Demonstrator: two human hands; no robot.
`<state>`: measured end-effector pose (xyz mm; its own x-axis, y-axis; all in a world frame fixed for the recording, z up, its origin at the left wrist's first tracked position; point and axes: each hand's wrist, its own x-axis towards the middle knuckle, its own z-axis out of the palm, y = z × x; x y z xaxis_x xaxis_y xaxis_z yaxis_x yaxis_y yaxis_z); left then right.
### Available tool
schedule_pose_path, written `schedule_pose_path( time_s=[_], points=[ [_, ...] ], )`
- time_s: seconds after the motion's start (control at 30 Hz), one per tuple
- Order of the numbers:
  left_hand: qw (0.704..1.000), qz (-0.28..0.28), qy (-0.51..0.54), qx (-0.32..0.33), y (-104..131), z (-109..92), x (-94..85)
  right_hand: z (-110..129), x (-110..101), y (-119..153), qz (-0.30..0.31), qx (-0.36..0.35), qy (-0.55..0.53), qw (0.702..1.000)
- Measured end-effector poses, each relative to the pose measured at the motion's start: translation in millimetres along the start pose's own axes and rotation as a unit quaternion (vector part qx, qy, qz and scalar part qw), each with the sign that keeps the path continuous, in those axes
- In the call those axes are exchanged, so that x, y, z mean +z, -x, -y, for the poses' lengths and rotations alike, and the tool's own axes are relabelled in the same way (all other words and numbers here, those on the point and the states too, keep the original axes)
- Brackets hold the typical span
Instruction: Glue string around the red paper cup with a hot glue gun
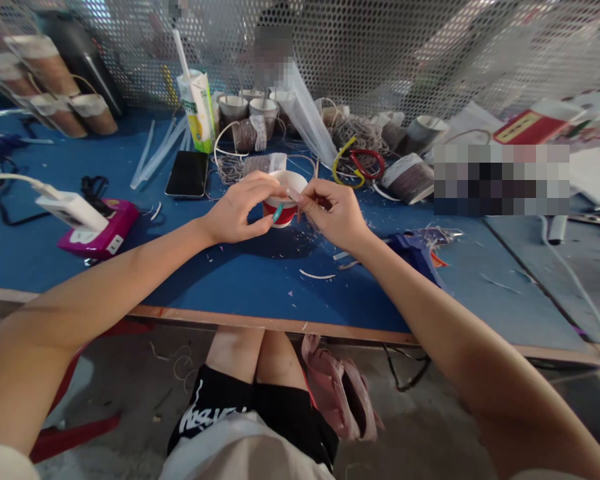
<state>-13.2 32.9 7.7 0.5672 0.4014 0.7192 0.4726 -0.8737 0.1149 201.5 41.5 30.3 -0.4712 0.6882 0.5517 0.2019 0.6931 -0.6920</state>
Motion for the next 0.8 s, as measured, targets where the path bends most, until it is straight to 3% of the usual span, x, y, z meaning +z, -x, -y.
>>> schedule_pose_path(
  time_s=[0.8],
  points=[
    [1.0,-0.006,0.007,0.006,-0.5,-0.2,0.4,1.8,0.3,1.6,-0.015,0.02,0.001,1.0]
  ],
)
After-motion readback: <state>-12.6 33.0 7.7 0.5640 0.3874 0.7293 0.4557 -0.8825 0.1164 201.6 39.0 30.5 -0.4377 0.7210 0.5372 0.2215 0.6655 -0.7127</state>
